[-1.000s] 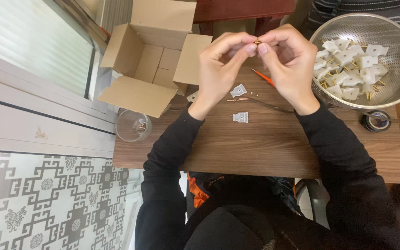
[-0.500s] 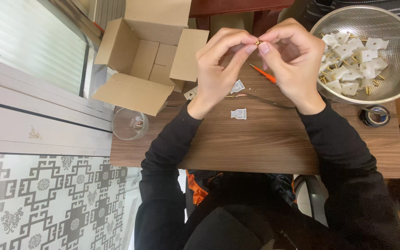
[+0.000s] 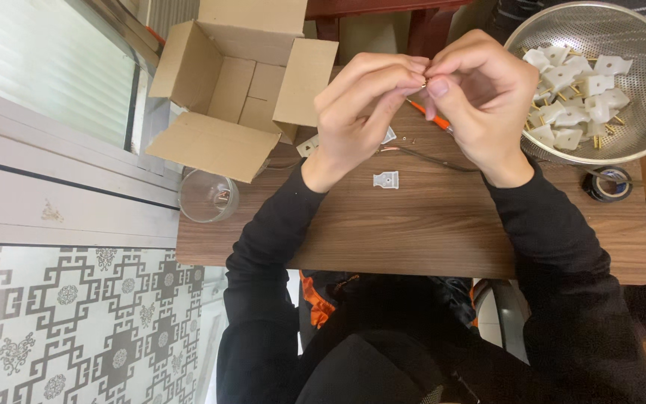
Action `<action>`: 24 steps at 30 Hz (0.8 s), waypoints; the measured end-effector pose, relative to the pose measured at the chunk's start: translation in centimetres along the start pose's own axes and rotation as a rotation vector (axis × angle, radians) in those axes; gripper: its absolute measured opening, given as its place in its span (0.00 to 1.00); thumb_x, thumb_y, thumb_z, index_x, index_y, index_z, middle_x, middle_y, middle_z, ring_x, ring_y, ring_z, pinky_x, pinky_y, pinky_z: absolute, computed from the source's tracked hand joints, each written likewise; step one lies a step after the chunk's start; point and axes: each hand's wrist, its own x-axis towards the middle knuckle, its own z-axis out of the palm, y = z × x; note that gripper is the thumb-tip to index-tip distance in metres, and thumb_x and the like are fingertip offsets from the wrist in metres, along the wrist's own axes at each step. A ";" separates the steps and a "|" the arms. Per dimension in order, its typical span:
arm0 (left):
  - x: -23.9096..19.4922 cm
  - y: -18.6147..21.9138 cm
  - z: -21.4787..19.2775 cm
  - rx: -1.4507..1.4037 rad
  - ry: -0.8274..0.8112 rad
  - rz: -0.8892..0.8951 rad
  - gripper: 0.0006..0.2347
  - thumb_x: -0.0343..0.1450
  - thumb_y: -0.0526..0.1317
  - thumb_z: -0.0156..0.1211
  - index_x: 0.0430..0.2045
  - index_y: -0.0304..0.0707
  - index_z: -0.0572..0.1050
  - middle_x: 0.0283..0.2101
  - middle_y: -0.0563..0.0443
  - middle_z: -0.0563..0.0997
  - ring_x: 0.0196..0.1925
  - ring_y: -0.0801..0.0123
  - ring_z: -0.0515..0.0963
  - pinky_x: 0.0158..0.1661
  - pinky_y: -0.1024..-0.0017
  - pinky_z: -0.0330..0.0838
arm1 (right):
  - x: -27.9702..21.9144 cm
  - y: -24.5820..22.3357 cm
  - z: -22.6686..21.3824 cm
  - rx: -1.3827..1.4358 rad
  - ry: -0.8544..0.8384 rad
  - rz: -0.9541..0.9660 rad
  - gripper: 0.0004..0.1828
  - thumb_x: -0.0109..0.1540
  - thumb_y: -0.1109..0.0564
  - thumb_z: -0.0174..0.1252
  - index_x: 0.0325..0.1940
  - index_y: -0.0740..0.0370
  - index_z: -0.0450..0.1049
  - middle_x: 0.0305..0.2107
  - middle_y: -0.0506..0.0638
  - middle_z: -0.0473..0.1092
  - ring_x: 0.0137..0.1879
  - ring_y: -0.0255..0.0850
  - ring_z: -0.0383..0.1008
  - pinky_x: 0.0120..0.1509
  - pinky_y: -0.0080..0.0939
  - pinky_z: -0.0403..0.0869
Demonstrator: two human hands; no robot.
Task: The person assembles small hardware components by hand, inserting a metal pin into a plastic component and tightening it with a screwdriver.
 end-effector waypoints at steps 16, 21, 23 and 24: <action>-0.1 -0.4 0.0 0.050 -0.005 0.142 0.04 0.85 0.24 0.62 0.51 0.25 0.81 0.54 0.34 0.85 0.59 0.44 0.92 0.63 0.53 0.95 | -0.1 -0.9 0.5 0.025 -0.014 0.013 0.11 0.84 0.57 0.64 0.58 0.70 0.75 0.49 0.66 0.73 0.37 0.48 0.79 0.44 0.42 0.78; -0.5 -1.0 0.0 0.097 0.015 0.127 0.06 0.84 0.25 0.68 0.53 0.29 0.84 0.55 0.36 0.87 0.57 0.48 0.93 0.62 0.57 0.95 | -0.1 -1.0 0.3 0.027 -0.007 0.069 0.08 0.85 0.61 0.62 0.57 0.72 0.75 0.46 0.65 0.73 0.36 0.46 0.77 0.41 0.39 0.77; -0.8 -1.2 0.0 0.110 0.010 0.086 0.07 0.84 0.26 0.70 0.56 0.32 0.85 0.57 0.38 0.87 0.57 0.53 0.93 0.62 0.61 0.93 | -0.1 -0.9 0.2 0.029 -0.003 0.079 0.08 0.86 0.62 0.62 0.57 0.73 0.75 0.45 0.65 0.72 0.37 0.45 0.76 0.40 0.39 0.77; -0.9 -1.5 0.1 0.110 0.017 0.102 0.09 0.84 0.25 0.70 0.57 0.32 0.84 0.58 0.38 0.87 0.57 0.53 0.94 0.61 0.62 0.95 | 0.0 -0.8 0.2 0.017 0.000 0.065 0.09 0.86 0.61 0.62 0.57 0.72 0.75 0.46 0.64 0.72 0.35 0.45 0.76 0.41 0.39 0.76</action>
